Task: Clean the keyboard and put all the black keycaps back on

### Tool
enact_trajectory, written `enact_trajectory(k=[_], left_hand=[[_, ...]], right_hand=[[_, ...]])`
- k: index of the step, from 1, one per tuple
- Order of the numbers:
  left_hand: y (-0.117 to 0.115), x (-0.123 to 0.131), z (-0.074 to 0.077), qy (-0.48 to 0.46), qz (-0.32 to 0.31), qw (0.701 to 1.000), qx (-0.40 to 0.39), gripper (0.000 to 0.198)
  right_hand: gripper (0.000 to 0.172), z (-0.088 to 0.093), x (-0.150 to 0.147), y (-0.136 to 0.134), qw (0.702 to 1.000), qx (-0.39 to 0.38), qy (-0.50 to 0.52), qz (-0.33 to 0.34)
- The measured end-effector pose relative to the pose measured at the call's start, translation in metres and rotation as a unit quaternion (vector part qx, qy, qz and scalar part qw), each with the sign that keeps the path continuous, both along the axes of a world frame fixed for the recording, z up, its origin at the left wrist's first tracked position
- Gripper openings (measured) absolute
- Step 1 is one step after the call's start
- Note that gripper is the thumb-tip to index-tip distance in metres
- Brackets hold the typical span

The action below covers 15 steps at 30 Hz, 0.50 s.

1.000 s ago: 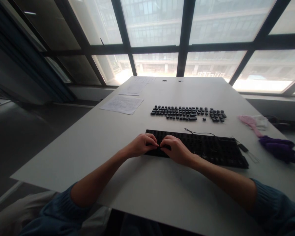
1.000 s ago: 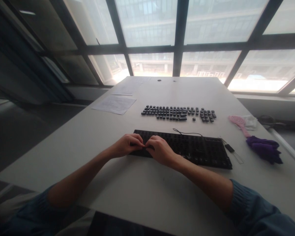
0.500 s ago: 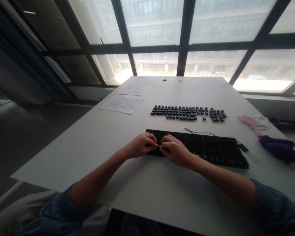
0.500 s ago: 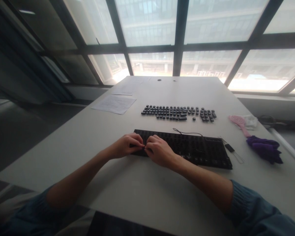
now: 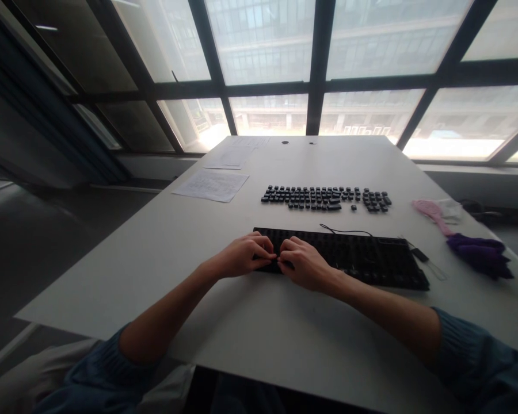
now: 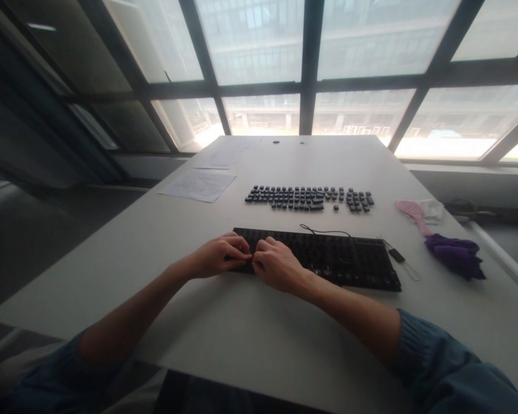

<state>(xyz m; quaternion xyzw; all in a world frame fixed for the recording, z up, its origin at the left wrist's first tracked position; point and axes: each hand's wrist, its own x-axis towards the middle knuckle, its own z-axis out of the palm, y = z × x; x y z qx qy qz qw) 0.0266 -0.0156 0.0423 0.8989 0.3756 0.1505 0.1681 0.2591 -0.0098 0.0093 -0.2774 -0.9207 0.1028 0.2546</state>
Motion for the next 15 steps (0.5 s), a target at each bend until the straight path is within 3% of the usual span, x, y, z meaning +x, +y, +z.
enact_trajectory(k=[9, 15], left_hand=[[0.0006, -0.0007, 0.0003, -0.009, -0.001, 1.0, -0.017, 0.016], [0.005, 0.0002, -0.0048, -0.093, 0.028, 0.995, -0.019, 0.018]], right_hand=[[0.017, 0.0042, 0.0007, -0.0005, 1.0, -0.017, 0.003, 0.002], [0.014, 0.0058, 0.0009, 0.005, 0.999, -0.045, 0.025, 0.004]])
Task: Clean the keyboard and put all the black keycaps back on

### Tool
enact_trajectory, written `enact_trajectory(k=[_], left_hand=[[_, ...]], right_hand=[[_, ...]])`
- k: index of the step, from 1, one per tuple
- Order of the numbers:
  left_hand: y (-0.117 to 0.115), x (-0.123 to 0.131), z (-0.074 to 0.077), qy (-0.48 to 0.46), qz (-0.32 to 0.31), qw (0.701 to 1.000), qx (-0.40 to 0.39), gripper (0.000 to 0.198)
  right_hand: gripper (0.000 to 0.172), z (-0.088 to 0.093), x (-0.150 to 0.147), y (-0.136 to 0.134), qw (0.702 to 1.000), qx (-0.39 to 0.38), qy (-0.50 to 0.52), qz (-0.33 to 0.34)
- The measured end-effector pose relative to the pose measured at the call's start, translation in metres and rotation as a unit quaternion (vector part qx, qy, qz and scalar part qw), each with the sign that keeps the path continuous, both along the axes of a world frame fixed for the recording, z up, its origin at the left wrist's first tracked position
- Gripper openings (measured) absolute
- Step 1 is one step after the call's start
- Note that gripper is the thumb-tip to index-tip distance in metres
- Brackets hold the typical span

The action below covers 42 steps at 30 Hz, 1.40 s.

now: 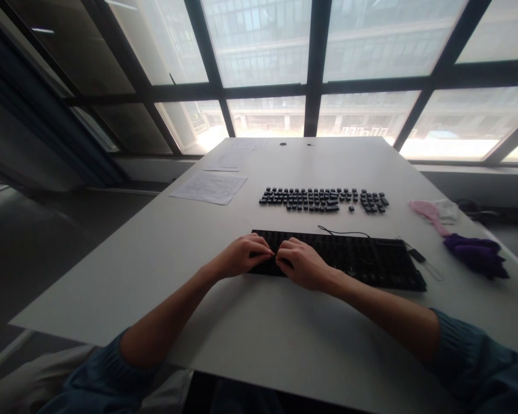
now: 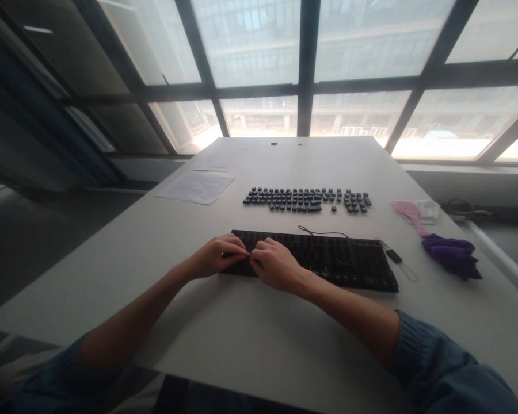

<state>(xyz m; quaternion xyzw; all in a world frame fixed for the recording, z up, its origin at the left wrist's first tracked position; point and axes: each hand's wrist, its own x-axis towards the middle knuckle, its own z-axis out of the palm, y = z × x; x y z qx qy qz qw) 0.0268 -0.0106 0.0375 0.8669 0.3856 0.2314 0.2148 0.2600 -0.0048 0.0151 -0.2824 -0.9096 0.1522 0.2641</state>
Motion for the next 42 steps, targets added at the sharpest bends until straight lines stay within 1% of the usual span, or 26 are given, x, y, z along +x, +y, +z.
enact_trajectory(k=[2, 4, 8, 11, 14, 16, 19, 21, 23, 27, 34, 38, 40, 42], left_hand=[[0.002, 0.0, -0.001, -0.036, 0.024, 0.999, 0.008, 0.021], [0.004, -0.001, -0.001, -0.068, 0.057, 0.996, 0.019, 0.022], [0.015, -0.001, 0.01, -0.067, 0.128, 0.989, 0.034, 0.021], [0.037, 0.003, 0.021, -0.049, 0.15, 0.987, 0.037, 0.022], [0.07, 0.016, 0.026, -0.022, 0.163, 0.985, 0.041, 0.022], [0.093, 0.03, 0.024, 0.01, 0.181, 0.982, 0.052, 0.02], [0.123, 0.052, 0.014, 0.07, 0.222, 0.971, 0.056, 0.017], [0.137, 0.064, 0.007, 0.095, 0.245, 0.963, 0.054, 0.015], [0.146, 0.071, 0.001, 0.109, 0.262, 0.957, 0.055, 0.015], [0.153, 0.076, -0.008, 0.132, 0.279, 0.95, 0.056, 0.016], [0.158, 0.078, -0.015, 0.14, 0.267, 0.952, 0.047, 0.016], [0.154, 0.072, -0.01, 0.121, 0.258, 0.957, 0.047, 0.014], [0.147, 0.064, -0.003, 0.107, 0.252, 0.96, 0.049, 0.014], [0.135, 0.053, 0.004, 0.078, 0.238, 0.966, 0.055, 0.014]], right_hand=[[0.014, 0.003, 0.002, 0.004, 0.999, -0.015, 0.026, -0.021], [0.015, 0.008, 0.006, 0.01, 0.997, -0.028, 0.05, -0.059], [0.01, 0.024, 0.019, 0.03, 0.988, -0.047, 0.054, -0.138], [0.009, 0.036, 0.032, 0.057, 0.981, -0.044, 0.026, -0.189], [0.012, 0.041, 0.039, 0.091, 0.971, -0.034, -0.022, -0.235], [0.015, 0.04, 0.04, 0.113, 0.964, -0.03, -0.056, -0.258], [0.016, 0.032, 0.033, 0.137, 0.96, -0.013, -0.099, -0.261], [0.015, 0.026, 0.026, 0.147, 0.962, -0.004, -0.112, -0.25], [0.014, 0.02, 0.018, 0.154, 0.965, 0.0, -0.116, -0.237], [0.014, 0.01, 0.007, 0.163, 0.969, 0.005, -0.124, -0.214], [0.015, 0.003, -0.001, 0.168, 0.969, 0.004, -0.134, -0.206], [0.017, 0.007, -0.003, 0.164, 0.971, 0.005, -0.122, -0.208], [0.015, 0.011, -0.002, 0.156, 0.972, 0.01, -0.11, -0.208], [0.013, 0.015, 0.002, 0.143, 0.975, 0.016, -0.085, -0.205]])
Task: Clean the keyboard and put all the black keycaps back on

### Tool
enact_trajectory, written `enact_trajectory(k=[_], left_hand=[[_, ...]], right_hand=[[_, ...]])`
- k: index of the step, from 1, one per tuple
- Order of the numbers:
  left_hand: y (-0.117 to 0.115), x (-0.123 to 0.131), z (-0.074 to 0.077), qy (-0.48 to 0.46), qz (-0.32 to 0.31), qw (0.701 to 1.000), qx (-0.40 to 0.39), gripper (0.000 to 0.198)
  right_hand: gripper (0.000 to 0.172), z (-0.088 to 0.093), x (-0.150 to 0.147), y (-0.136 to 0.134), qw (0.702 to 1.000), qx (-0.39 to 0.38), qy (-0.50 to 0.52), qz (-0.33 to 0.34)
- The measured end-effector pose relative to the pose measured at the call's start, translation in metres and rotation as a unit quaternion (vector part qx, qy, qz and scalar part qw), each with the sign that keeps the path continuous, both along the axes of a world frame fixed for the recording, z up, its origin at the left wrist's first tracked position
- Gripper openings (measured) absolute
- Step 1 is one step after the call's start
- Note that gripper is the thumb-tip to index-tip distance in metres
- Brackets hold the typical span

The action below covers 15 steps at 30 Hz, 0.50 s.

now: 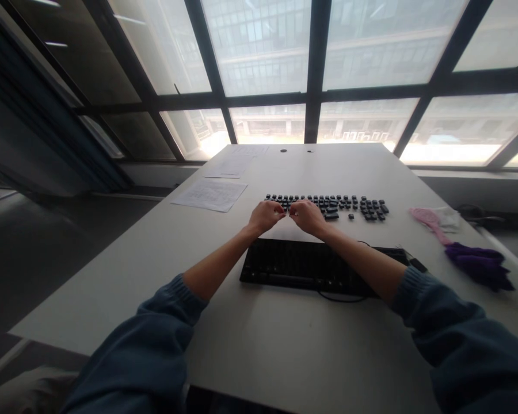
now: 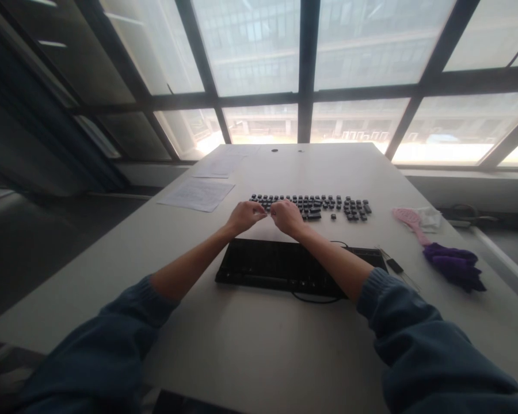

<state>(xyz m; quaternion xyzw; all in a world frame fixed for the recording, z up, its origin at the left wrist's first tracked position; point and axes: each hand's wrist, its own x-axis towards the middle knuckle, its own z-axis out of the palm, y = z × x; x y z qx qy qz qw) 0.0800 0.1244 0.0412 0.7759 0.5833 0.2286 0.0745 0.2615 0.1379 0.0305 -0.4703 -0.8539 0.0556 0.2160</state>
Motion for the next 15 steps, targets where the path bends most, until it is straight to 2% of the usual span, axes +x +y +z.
enact_trajectory(k=[4, 7, 11, 15], left_hand=[[-0.039, -0.02, 0.012, -0.079, -0.05, 0.996, 0.008, 0.015], [-0.074, -0.027, 0.017, -0.117, -0.084, 0.989, -0.02, 0.013], [-0.113, -0.027, 0.013, -0.161, -0.109, 0.978, -0.076, 0.012], [-0.131, -0.02, 0.004, -0.175, -0.123, 0.971, -0.112, 0.009]], right_hand=[[0.006, 0.004, 0.013, -0.039, 0.993, 0.005, 0.104, 0.06], [0.006, 0.003, 0.023, -0.073, 0.981, -0.016, 0.161, 0.106], [0.007, -0.003, 0.03, -0.11, 0.967, -0.065, 0.211, 0.127], [0.008, -0.013, 0.03, -0.132, 0.957, -0.104, 0.235, 0.135]])
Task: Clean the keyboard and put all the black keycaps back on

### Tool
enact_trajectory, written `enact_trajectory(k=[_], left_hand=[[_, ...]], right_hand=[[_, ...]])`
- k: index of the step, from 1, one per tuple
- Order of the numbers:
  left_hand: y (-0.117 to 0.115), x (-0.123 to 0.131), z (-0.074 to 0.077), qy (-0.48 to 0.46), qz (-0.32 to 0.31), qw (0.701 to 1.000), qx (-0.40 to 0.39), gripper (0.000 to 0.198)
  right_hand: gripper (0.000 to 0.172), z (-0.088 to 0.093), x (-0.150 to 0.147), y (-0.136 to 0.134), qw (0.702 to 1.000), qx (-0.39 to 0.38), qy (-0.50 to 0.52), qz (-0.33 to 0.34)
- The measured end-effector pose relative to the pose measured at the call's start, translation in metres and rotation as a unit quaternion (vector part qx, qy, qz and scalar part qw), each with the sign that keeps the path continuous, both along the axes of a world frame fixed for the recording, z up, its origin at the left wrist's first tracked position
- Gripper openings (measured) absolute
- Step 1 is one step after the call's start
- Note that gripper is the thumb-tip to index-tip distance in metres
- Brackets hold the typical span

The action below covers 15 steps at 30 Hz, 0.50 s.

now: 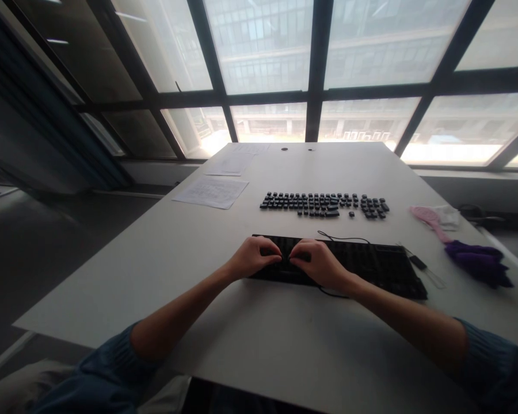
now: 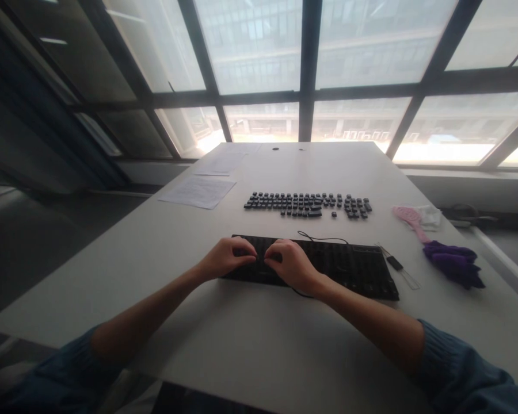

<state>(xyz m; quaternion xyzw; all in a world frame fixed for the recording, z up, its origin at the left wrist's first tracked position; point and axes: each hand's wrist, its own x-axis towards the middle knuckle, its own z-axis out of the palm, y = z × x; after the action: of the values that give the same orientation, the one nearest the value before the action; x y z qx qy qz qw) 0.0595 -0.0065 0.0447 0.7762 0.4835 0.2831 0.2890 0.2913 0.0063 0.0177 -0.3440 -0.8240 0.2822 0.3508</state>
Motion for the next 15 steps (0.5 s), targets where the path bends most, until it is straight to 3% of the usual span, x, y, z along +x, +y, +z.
enact_trajectory(k=[15], left_hand=[[-0.005, 0.005, -0.018, -0.002, -0.049, 0.998, 0.028, 0.006]], right_hand=[[0.013, -0.017, 0.0, -0.01, 1.0, 0.013, -0.004, 0.008]])
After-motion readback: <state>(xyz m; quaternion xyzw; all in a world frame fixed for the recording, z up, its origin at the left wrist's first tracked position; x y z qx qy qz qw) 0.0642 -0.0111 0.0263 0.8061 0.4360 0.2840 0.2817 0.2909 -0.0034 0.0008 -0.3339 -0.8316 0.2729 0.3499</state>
